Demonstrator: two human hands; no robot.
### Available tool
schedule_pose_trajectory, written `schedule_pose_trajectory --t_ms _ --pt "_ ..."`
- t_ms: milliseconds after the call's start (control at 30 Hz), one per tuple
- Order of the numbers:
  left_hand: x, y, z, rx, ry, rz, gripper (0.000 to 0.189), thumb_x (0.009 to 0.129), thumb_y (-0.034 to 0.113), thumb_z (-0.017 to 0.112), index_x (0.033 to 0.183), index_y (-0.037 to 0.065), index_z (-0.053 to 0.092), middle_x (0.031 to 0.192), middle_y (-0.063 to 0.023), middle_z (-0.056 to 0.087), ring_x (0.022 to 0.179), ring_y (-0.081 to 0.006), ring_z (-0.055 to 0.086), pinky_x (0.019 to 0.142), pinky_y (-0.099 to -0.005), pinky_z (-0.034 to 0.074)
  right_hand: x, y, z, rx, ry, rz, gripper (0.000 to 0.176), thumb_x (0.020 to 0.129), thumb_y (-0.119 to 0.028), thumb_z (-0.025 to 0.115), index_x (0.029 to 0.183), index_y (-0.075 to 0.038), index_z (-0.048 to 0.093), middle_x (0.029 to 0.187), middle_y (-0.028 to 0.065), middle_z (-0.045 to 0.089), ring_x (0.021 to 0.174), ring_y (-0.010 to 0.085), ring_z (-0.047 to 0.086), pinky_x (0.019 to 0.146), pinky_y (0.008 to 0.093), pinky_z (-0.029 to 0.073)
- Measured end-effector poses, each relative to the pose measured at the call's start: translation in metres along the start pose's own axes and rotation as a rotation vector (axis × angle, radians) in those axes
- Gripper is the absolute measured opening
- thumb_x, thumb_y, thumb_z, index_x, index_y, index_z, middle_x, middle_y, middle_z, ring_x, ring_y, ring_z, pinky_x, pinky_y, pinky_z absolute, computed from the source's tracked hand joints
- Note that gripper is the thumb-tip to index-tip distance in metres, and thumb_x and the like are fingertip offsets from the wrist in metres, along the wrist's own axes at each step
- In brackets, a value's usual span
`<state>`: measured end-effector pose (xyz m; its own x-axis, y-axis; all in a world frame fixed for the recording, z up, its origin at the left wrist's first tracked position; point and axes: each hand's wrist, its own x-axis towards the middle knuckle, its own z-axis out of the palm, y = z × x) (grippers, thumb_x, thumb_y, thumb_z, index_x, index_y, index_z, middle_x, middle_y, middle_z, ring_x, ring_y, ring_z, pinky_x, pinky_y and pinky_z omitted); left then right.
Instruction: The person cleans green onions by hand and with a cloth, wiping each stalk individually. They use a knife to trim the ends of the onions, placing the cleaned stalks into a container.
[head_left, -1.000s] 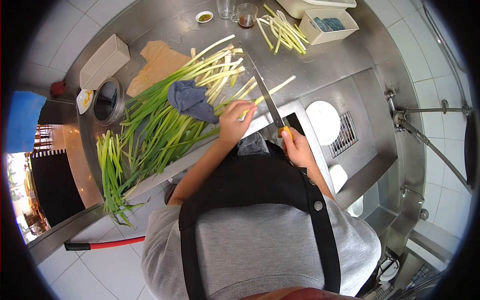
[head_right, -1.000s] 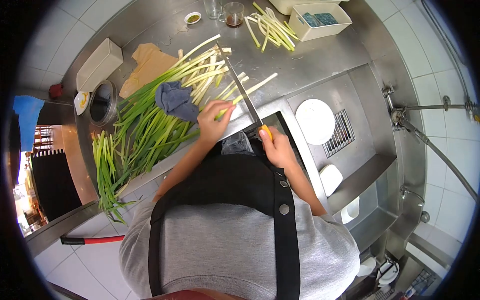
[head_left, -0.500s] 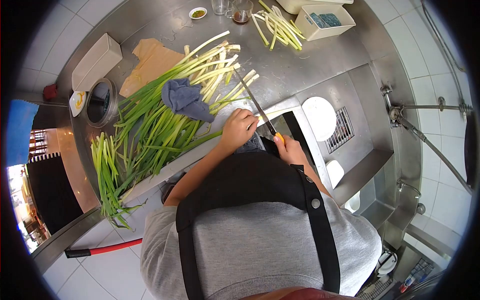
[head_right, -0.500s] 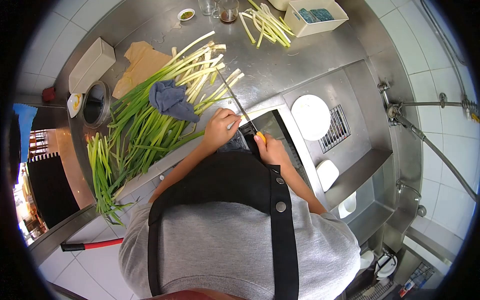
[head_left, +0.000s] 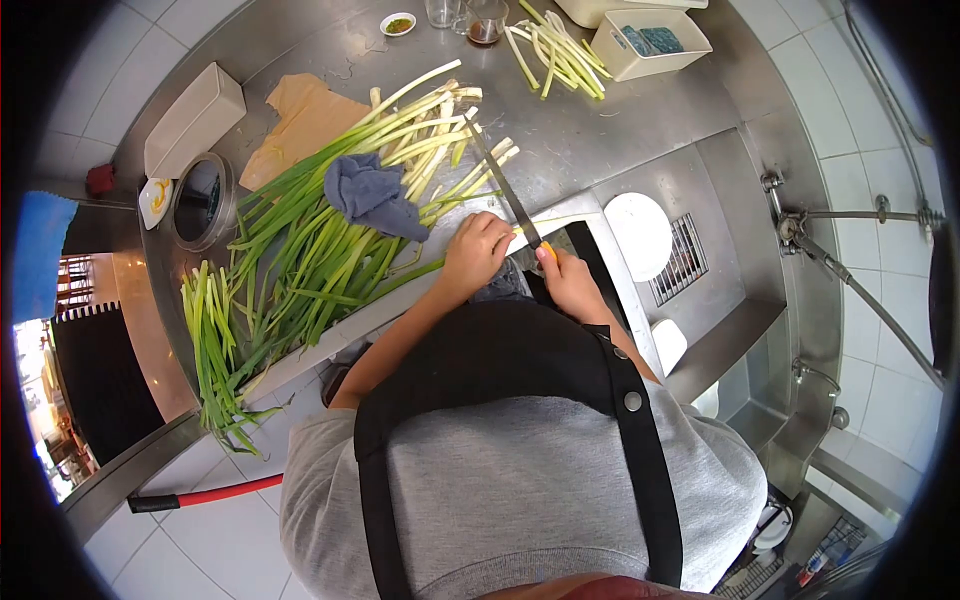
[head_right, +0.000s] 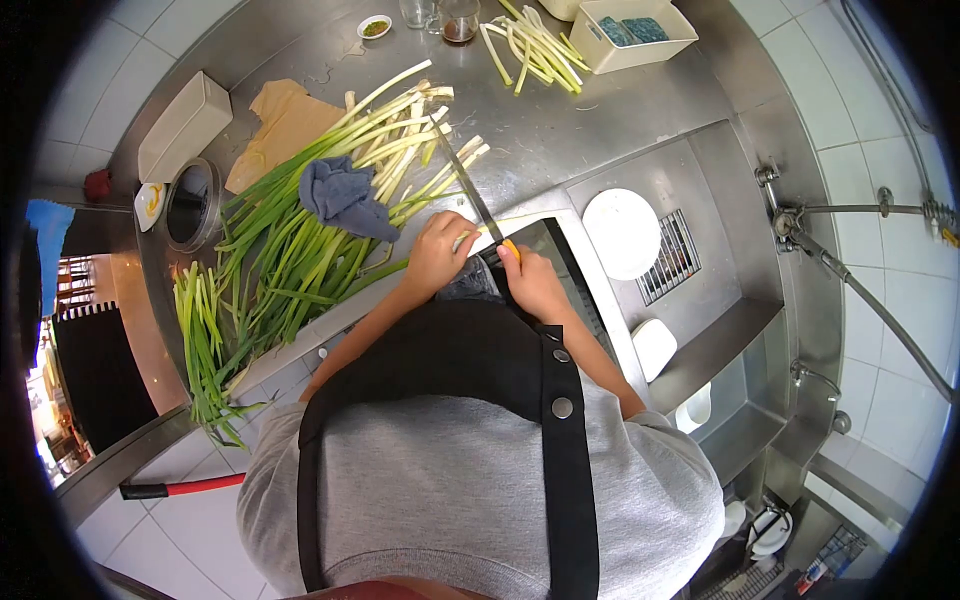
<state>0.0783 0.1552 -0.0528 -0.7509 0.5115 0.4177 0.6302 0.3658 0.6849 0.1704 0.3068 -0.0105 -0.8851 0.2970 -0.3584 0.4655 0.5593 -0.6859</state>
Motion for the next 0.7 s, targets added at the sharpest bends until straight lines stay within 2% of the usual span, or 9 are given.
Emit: schedule_pose_trajectory --t_ms 100,167,233,333,400,467,567,633,700 --pt "0.004 -0.008 0.000 -0.064 0.026 -0.122 0.010 0.077 0.007 0.065 0.083 0.002 0.060 0.082 -0.0124 0.058 0.076 -0.0300 0.057 0.067 -0.0374 0.046 0.003 0.009 0.001 0.144 -0.009 -0.009 0.045 0.092 -0.038 0.043 0.084 0.003 0.058 0.070 0.0251 0.059 0.068 0.0422 0.057 0.062 0.0446 0.043" --pt "0.008 -0.014 -0.003 -0.076 0.023 -0.117 0.010 0.077 0.007 0.065 0.084 0.001 0.060 0.083 -0.0133 0.058 0.076 -0.0309 0.058 0.067 -0.0373 0.046 0.003 0.009 0.000 0.214 0.005 -0.020 0.045 0.092 -0.038 0.044 0.083 0.004 0.057 0.065 0.0221 0.058 0.063 0.0385 0.058 0.059 0.0416 0.043" --pt "0.010 -0.020 -0.002 -0.172 -0.021 -0.132 0.010 0.080 0.006 0.062 0.088 0.000 0.059 0.085 -0.0146 0.059 0.077 -0.0328 0.059 0.069 -0.0364 0.047 0.005 0.007 -0.005 0.288 -0.029 0.080 0.044 0.092 -0.037 0.046 0.082 0.004 0.056 0.059 0.0168 0.054 0.056 0.0288 0.055 0.055 0.0364 0.042" --pt "0.015 -0.023 -0.002 -0.102 -0.026 -0.022 0.009 0.081 0.005 0.058 0.090 0.001 0.058 0.085 -0.0145 0.056 0.078 -0.0317 0.057 0.068 -0.0382 0.046 0.007 0.009 -0.007 0.269 0.058 -0.044 0.044 0.089 -0.039 0.050 0.082 0.003 0.056 0.056 0.0146 0.051 0.052 0.0233 0.052 0.053 0.0344 0.041" --pt "0.019 -0.022 -0.009 -0.099 -0.028 -0.047 0.011 0.082 0.004 0.055 0.092 0.001 0.057 0.085 -0.0151 0.056 0.079 -0.0317 0.057 0.069 -0.0378 0.045 0.010 -0.004 -0.022 0.172 0.188 -0.131 0.044 0.086 -0.041 0.055 0.084 0.002 0.057 0.058 0.0172 0.053 0.055 0.0277 0.056 0.054 0.0362 0.042" --pt "0.027 -0.018 -0.023 -0.093 -0.027 -0.071 0.012 0.084 0.004 0.052 0.094 0.001 0.057 0.086 -0.0156 0.056 0.079 -0.0316 0.056 0.069 -0.0374 0.045 0.029 -0.014 -0.044 -0.017 0.202 -0.110 0.046 0.082 -0.042 0.057 0.095 0.002 0.056 0.070 0.0251 0.059 0.072 0.0410 0.060 0.062 0.0426 0.046" --pt "0.039 -0.012 -0.057 -0.176 -0.072 -0.175 0.016 0.086 0.006 0.046 0.099 -0.001 0.052 0.087 -0.0175 0.054 0.082 -0.0306 0.055 0.072 -0.0361 0.043 0.071 -0.014 -0.065 -0.048 0.274 -0.194 0.043 0.082 -0.038 0.057 0.100 0.001 0.055 0.077 0.0254 0.061 0.078 0.0416 0.060 0.068 0.0442 0.047" --pt "0.044 -0.004 -0.079 -0.161 -0.086 -0.241 0.015 0.086 0.007 0.047 0.098 -0.001 0.052 0.087 -0.0172 0.054 0.081 -0.0298 0.055 0.073 -0.0354 0.043 0.101 -0.006 -0.071 -0.281 0.301 -0.194 0.041 0.082 -0.035 0.057 0.103 -0.001 0.055 0.088 0.0247 0.062 0.087 0.0401 0.060 0.075 0.0447 0.047" --pt "0.047 0.002 -0.095 -0.144 -0.082 -0.312 0.015 0.087 0.009 0.048 0.098 -0.001 0.052 0.087 -0.0169 0.054 0.081 -0.0289 0.054 0.073 -0.0348 0.043 0.126 0.008 -0.066 -0.320 0.300 -0.221 0.041 0.082 -0.035 0.057 0.105 -0.002 0.054 0.092 0.0243 0.061 0.089 0.0398 0.059 0.077 0.0449 0.047"
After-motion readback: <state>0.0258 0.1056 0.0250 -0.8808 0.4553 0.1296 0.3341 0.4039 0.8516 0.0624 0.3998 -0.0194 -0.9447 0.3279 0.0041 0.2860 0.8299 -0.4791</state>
